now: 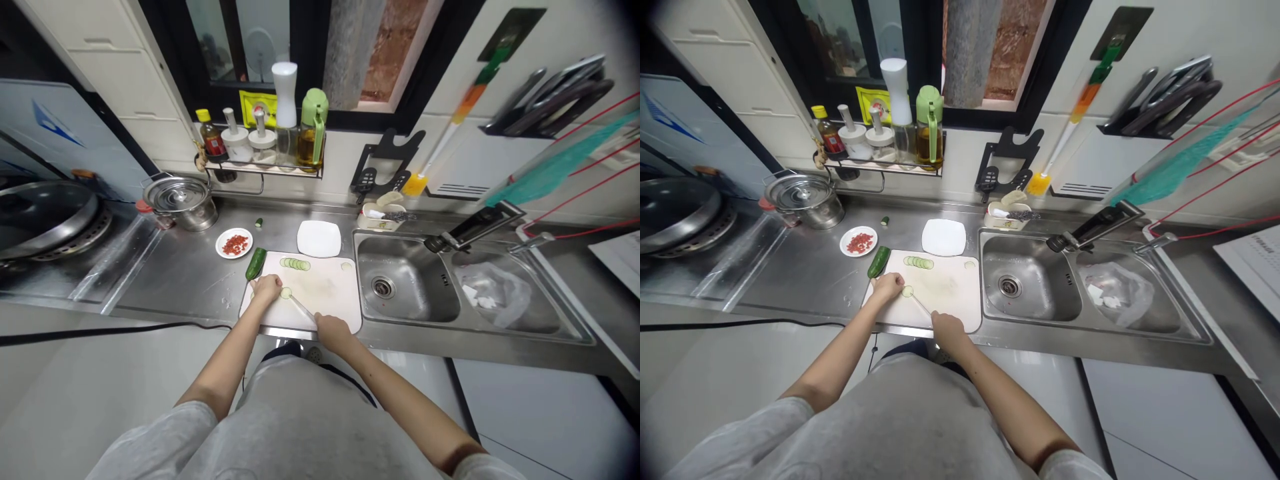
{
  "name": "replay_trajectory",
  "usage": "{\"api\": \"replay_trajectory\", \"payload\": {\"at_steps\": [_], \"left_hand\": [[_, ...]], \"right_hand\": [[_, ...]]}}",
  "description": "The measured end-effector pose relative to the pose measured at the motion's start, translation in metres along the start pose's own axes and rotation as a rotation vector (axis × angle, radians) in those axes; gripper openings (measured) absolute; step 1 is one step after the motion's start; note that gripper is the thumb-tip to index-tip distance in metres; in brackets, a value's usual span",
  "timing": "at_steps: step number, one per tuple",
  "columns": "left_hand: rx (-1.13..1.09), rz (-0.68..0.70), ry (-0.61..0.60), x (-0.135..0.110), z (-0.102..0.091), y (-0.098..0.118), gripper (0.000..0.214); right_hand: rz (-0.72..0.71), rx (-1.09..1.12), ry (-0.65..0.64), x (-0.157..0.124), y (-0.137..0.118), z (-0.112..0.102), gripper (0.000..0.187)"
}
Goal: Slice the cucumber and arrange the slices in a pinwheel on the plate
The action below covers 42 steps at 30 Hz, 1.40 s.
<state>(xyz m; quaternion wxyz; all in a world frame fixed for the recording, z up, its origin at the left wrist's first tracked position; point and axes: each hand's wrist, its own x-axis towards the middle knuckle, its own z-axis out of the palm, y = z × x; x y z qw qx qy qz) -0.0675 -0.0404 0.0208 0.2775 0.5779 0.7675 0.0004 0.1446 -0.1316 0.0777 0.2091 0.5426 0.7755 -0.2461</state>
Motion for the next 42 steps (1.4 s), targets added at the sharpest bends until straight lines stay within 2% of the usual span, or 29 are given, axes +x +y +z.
{"api": "replay_trajectory", "payload": {"at_steps": [9, 12, 15, 18, 21, 25, 29, 33, 38, 42], "left_hand": [[0.090, 0.064, 0.085, -0.019, 0.013, 0.010, 0.017], [0.065, 0.069, 0.113, -0.026, 0.017, 0.014, 0.018], [0.002, 0.054, 0.092, -0.031, 0.016, 0.015, 0.019], [-0.096, 0.009, 0.075, -0.035, 0.011, 0.005, 0.015], [-0.176, -0.070, 0.082, -0.039, 0.003, -0.017, 0.011], [-0.172, -0.162, 0.107, -0.040, -0.007, -0.052, 0.012], [-0.136, -0.155, 0.123, -0.038, -0.011, -0.072, 0.014], [-0.082, -0.110, 0.139, -0.036, -0.007, -0.078, 0.017], [-0.020, -0.055, 0.230, -0.039, -0.001, -0.082, 0.018], [-0.050, -0.004, 0.302, -0.037, 0.004, -0.067, 0.026]], "right_hand": [[0.039, 0.022, -0.022, -0.016, 0.013, 0.011, 0.027], [0.039, 0.027, -0.019, -0.017, 0.016, 0.016, 0.028], [0.039, 0.041, -0.008, -0.016, 0.018, 0.019, 0.028], [0.045, 0.074, -0.008, -0.014, 0.020, 0.020, 0.027], [0.049, 0.090, -0.020, -0.013, 0.022, 0.018, 0.027], [0.040, 0.099, -0.035, -0.011, 0.023, 0.012, 0.025], [0.048, 0.111, -0.044, -0.012, 0.021, 0.007, 0.024], [0.061, 0.130, -0.042, -0.012, 0.019, 0.005, 0.023], [0.081, 0.170, -0.036, -0.013, 0.018, 0.009, 0.021], [0.109, 0.167, 0.036, -0.013, 0.015, 0.014, 0.025]]}}
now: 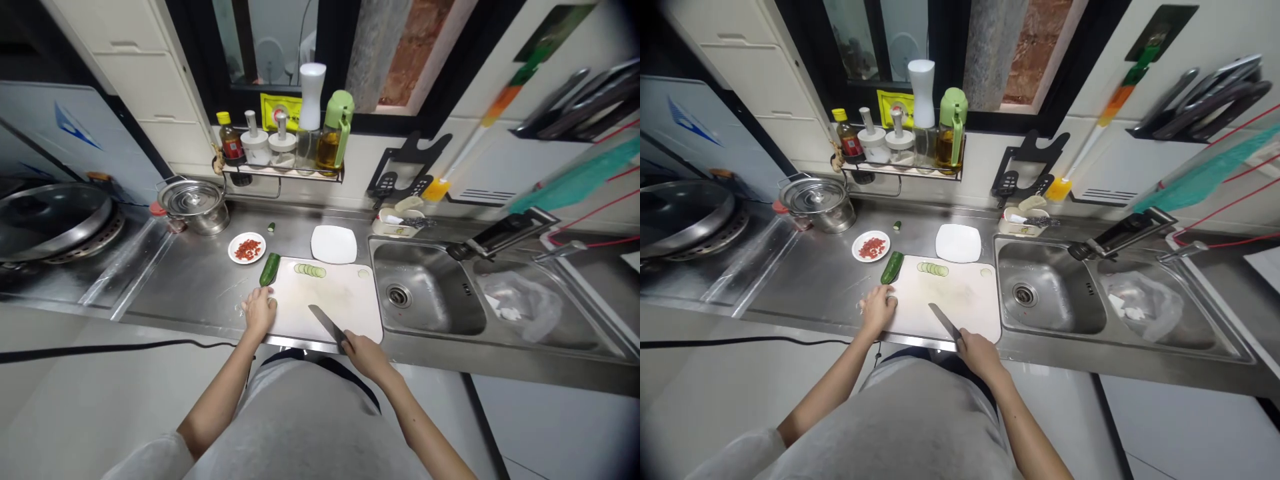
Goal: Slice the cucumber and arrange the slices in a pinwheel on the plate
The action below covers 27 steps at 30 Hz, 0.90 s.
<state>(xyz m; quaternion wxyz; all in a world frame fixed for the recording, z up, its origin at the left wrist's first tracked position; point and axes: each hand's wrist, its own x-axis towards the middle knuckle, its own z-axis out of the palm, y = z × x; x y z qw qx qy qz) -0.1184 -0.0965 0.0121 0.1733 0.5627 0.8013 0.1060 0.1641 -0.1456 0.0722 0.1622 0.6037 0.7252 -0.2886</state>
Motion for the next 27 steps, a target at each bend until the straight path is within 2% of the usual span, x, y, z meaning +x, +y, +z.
{"api": "replay_trajectory", "payload": {"at_steps": [4, 8, 11, 14, 19, 27], "left_hand": [[-0.070, 0.145, -0.043, 0.016, 0.010, 0.048, 0.033], [-0.084, 0.209, -0.119, 0.042, 0.026, 0.103, 0.036], [-0.045, 0.262, -0.141, 0.058, 0.037, 0.128, 0.033], [0.009, 0.296, -0.145, 0.066, 0.046, 0.136, 0.031], [0.004, 0.298, -0.150, 0.073, 0.054, 0.137, 0.027], [-0.056, 0.300, -0.153, 0.079, 0.052, 0.144, 0.023]], "right_hand": [[0.112, 0.047, 0.119, 0.005, 0.000, 0.001, 0.030], [0.199, 0.068, 0.173, 0.013, 0.007, 0.001, 0.030], [0.223, 0.095, 0.196, 0.013, 0.014, 0.003, 0.030], [0.235, 0.126, 0.214, 0.008, 0.021, 0.006, 0.029], [0.242, 0.183, 0.225, 0.000, 0.030, 0.009, 0.025], [0.238, 0.220, 0.226, 0.001, 0.039, 0.013, 0.026]]}}
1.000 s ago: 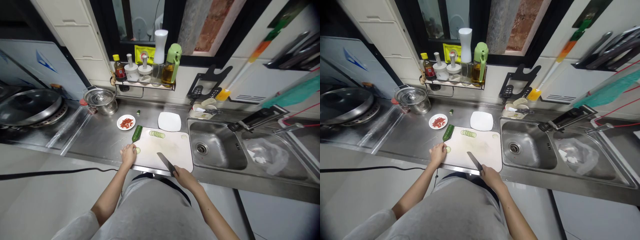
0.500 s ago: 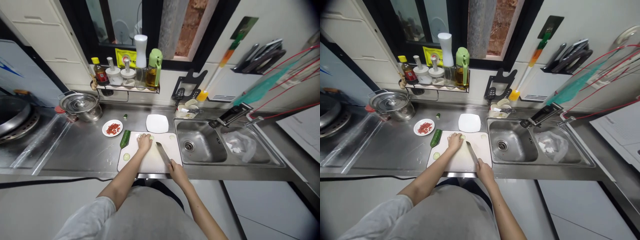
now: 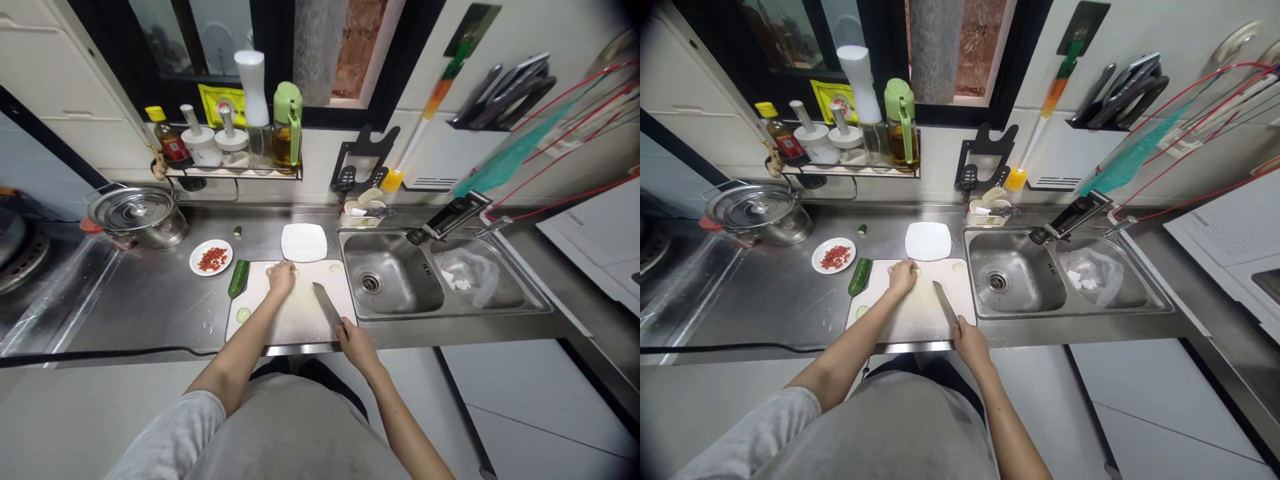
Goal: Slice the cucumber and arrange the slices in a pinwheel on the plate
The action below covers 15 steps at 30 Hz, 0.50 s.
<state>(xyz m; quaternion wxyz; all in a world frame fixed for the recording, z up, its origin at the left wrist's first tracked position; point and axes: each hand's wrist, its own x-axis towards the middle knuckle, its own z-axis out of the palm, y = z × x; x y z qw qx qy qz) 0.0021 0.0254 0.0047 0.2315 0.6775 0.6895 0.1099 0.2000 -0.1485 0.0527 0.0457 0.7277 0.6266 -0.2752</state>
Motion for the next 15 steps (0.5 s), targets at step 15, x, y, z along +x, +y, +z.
{"api": "replay_trajectory", "payload": {"at_steps": [15], "left_hand": [[-0.241, -0.145, -0.325, -0.075, -0.022, -0.044, 0.019]], "right_hand": [[-0.056, -0.150, -0.066, -0.009, -0.017, -0.004, 0.026]]}}
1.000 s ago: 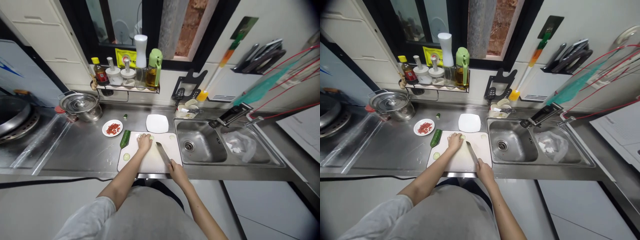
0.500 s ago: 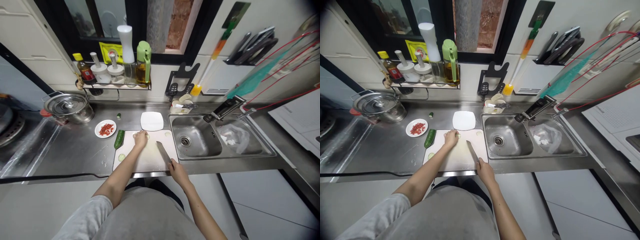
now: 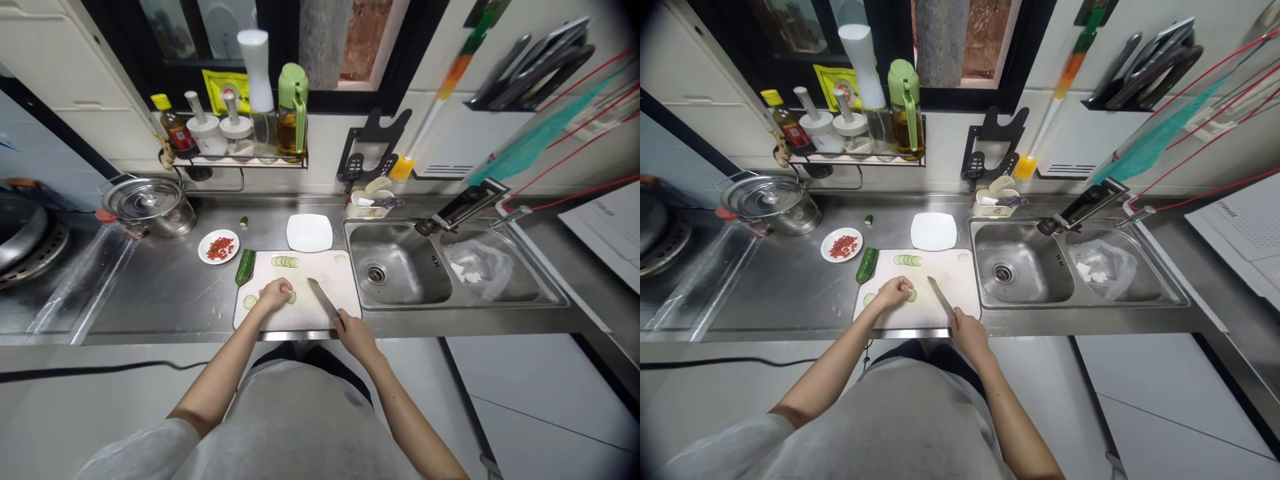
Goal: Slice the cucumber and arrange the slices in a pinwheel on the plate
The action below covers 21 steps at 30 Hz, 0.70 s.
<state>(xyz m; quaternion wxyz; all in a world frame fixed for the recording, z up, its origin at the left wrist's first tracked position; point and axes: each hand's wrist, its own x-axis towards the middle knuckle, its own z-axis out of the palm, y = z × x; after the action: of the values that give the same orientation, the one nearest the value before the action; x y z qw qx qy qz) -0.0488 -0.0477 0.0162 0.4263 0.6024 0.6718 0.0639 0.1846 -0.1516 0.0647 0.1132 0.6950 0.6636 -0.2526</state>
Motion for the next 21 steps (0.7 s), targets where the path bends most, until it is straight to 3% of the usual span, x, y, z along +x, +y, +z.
{"api": "replay_trajectory", "payload": {"at_steps": [9, 21], "left_hand": [[0.253, -0.034, 0.135, -0.018, 0.009, -0.008, 0.030], [0.201, -0.090, 0.137, -0.014, 0.007, -0.008, 0.030]], "right_hand": [[-0.142, -0.166, -0.069, -0.008, -0.021, -0.006, 0.025], [-0.242, -0.225, -0.056, 0.001, -0.025, -0.008, 0.025]]}}
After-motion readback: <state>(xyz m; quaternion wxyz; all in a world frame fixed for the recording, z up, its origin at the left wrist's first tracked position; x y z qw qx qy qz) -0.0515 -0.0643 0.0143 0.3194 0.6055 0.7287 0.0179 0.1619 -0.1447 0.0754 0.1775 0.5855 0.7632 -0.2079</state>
